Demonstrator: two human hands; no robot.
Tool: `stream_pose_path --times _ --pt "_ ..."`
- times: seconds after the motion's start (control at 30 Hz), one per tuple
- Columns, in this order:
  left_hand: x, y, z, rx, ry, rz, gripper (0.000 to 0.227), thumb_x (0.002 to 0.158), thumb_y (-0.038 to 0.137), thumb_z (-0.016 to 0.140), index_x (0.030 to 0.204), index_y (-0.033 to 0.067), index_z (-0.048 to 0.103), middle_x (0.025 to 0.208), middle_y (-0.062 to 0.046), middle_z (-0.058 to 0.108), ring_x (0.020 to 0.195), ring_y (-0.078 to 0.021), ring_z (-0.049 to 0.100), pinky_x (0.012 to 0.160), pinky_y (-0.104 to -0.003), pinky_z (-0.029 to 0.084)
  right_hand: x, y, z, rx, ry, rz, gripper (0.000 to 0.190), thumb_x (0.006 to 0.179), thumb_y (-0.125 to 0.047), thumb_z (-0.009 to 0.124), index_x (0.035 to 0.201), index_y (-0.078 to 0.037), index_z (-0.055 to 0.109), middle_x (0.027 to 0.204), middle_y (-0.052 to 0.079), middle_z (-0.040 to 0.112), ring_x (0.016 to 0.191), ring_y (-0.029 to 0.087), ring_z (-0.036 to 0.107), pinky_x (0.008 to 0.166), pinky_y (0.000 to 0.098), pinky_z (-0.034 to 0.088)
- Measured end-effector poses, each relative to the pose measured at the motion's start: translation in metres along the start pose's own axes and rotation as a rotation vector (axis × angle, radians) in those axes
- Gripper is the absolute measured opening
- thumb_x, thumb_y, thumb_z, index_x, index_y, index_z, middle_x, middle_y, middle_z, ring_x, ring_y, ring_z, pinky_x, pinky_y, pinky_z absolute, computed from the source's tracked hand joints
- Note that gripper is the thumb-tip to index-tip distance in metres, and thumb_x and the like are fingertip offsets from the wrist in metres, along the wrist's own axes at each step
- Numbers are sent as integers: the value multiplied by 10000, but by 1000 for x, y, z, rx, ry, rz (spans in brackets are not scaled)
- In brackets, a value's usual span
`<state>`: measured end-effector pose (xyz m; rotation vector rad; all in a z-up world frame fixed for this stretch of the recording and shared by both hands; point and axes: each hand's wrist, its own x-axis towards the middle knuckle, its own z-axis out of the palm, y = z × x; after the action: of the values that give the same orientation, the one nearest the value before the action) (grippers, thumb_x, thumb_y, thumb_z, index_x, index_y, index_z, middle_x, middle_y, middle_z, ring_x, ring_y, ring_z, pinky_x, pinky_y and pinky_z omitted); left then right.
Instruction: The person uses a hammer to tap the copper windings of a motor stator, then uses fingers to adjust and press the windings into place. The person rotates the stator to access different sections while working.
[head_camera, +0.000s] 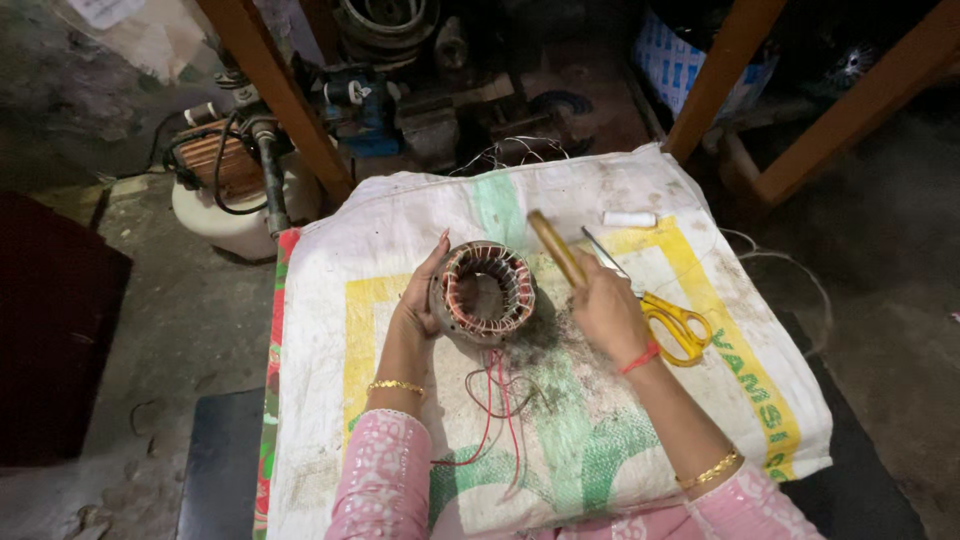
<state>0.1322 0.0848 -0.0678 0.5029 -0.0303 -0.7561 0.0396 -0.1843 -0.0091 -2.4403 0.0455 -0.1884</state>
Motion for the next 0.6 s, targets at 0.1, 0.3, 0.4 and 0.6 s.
stream_pose_path --times 0.1,0.3,0.4,0.6 --pt "3 -2 7 69 167 90 448 984 491 703 1032 49 752 922 -108 766 731 -226 710 724 -419 621 -13 0 6 -245 152 -79 545 902 -48 600 1442 -15 537 1147 290 634 880 412 674 733 490 566" --pt "-2 -5 23 165 280 118 493 886 522 669 1058 65 739 968 -103 779 836 -232 748 830 -436 625 -23 -16 16 -62 540 -488 488 930 -54 586 1415 -34 542 1363 212 628 1284 431 601 1117 510 464" --pt "-3 -7 28 172 241 131 489 879 510 666 1071 65 725 997 -101 777 877 -228 749 879 -433 622 -17 -16 25 665 25 -86 518 978 -284 518 1448 -68 492 1419 157 584 1279 321 618 1013 414 553" --pt "-2 -5 16 151 163 106 516 957 558 712 1121 69 728 965 -98 749 779 -212 691 825 -442 614 -12 1 57 643 75 -306 668 1089 -490 374 1517 18 445 1476 222 582 1385 312 550 1151 393 402"
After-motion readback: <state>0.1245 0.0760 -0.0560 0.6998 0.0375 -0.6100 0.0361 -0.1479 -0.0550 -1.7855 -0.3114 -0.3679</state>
